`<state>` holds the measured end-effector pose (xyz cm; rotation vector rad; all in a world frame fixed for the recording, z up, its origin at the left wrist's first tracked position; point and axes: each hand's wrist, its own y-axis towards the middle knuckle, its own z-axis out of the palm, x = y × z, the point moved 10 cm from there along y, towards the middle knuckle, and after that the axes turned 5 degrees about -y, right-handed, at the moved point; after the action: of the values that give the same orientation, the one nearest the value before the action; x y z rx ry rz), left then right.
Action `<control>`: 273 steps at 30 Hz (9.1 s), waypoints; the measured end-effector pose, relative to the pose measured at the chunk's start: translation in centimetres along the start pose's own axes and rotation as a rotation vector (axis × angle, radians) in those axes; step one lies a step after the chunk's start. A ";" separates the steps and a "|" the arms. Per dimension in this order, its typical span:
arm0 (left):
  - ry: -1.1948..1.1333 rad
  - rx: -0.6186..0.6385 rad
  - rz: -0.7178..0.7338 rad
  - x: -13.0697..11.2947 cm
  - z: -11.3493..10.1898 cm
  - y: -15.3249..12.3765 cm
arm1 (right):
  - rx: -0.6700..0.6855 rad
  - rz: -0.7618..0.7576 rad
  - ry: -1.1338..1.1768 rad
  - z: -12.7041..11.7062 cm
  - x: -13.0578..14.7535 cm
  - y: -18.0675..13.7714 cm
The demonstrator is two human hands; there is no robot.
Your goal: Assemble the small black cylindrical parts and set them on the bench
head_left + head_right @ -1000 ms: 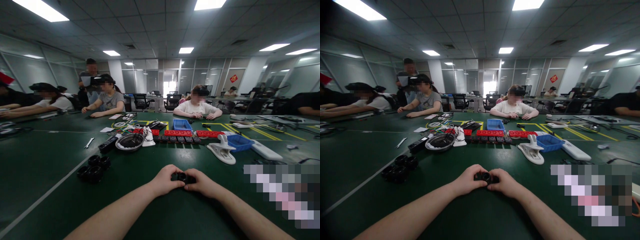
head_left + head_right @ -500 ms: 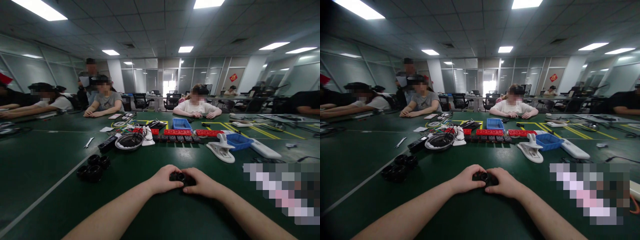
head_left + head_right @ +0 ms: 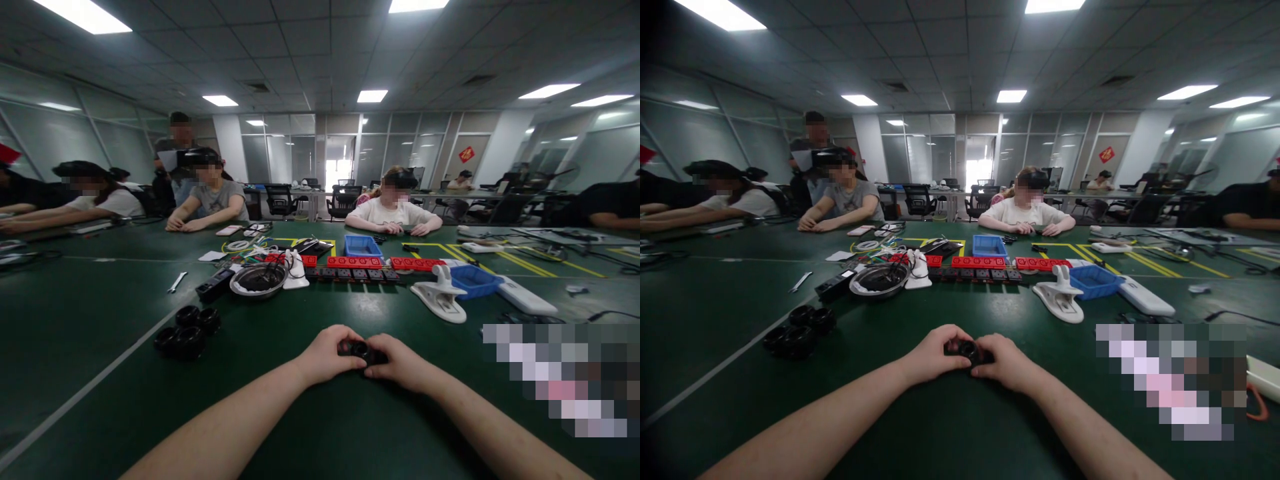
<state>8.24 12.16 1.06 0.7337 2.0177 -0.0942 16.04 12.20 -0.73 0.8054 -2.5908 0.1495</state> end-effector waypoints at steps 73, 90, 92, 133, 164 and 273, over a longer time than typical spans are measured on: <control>0.027 0.070 -0.037 -0.4 0.5 0.1 | 0.072 -0.030 0.440 0.6 -0.2 0.0; 0.013 -0.085 -0.056 -0.3 0.1 -0.1 | -0.179 0.045 0.158 -0.1 0.3 -0.1; 0.004 -0.009 -0.049 -0.2 0.4 0.0 | -0.053 -0.002 0.299 0.2 0.4 -0.1; 0.156 -0.162 -0.160 0.4 -0.2 -0.5 | -0.225 0.187 -0.218 -0.3 -0.2 -0.1; 0.103 -0.105 -0.180 0.6 0.2 -0.5 | -0.191 0.153 -0.201 -0.5 -0.2 -0.3; 0.147 -0.124 -0.146 -0.2 0.2 -0.7 | -0.090 0.200 -0.040 0.0 -1.1 -0.1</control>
<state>8.10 11.46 1.02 0.5282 2.1946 0.0001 16.92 12.68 -1.15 0.5217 -2.6908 0.0755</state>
